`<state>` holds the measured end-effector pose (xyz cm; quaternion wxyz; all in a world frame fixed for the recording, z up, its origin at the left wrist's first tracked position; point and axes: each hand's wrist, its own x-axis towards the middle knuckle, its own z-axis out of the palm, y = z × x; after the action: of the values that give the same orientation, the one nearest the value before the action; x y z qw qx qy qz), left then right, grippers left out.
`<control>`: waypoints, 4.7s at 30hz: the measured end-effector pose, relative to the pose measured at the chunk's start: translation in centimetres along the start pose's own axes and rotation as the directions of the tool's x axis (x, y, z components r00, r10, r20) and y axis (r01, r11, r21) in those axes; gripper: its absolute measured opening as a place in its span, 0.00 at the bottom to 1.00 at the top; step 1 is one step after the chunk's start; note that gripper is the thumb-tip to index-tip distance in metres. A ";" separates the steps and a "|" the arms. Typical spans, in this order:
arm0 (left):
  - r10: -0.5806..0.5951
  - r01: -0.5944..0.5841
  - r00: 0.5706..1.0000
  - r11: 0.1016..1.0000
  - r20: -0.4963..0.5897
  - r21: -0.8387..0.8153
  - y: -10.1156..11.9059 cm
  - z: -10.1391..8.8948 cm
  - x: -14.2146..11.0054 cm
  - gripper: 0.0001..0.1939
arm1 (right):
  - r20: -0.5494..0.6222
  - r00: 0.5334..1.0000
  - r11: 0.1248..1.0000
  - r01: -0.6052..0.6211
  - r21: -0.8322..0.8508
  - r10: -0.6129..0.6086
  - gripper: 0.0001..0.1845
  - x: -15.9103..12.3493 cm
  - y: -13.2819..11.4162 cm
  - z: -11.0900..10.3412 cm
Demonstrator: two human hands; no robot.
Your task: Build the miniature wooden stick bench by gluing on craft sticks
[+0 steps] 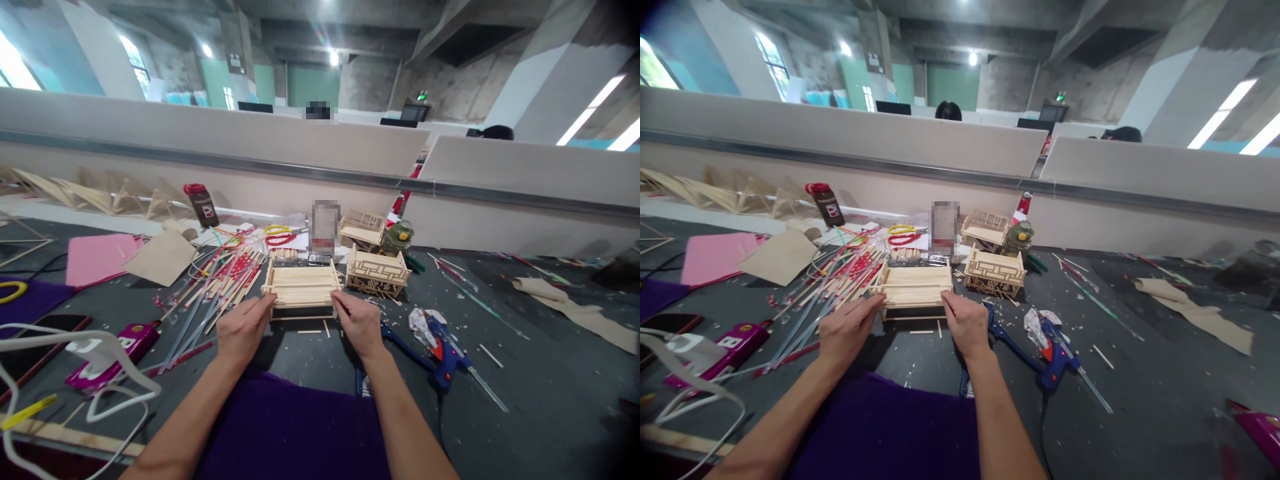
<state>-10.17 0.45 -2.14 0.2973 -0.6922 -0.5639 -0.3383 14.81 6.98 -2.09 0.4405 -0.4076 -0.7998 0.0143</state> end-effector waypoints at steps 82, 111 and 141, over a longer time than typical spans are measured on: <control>-0.274 0.741 0.376 -0.484 0.885 -0.465 8.7 -0.7 1.6 0.20 | 0.644 0.698 0.340 -0.715 0.611 0.313 0.18 1.5 -3.4 -1.4; -0.264 0.759 0.394 -0.447 0.880 -0.474 8.9 -0.4 1.6 0.19 | 0.608 0.735 0.402 -0.676 0.618 0.301 0.14 1.5 -3.5 -0.9; -0.305 0.759 0.516 -0.271 0.800 -0.593 9.5 -1.1 2.0 0.19 | 0.572 0.784 0.352 -0.620 0.702 0.241 0.18 1.6 -3.3 -1.7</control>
<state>-0.70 -1.08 -0.19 -0.5327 -0.3932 -0.4759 -0.5789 13.49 5.28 1.28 0.4022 -0.3175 -0.6063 0.6081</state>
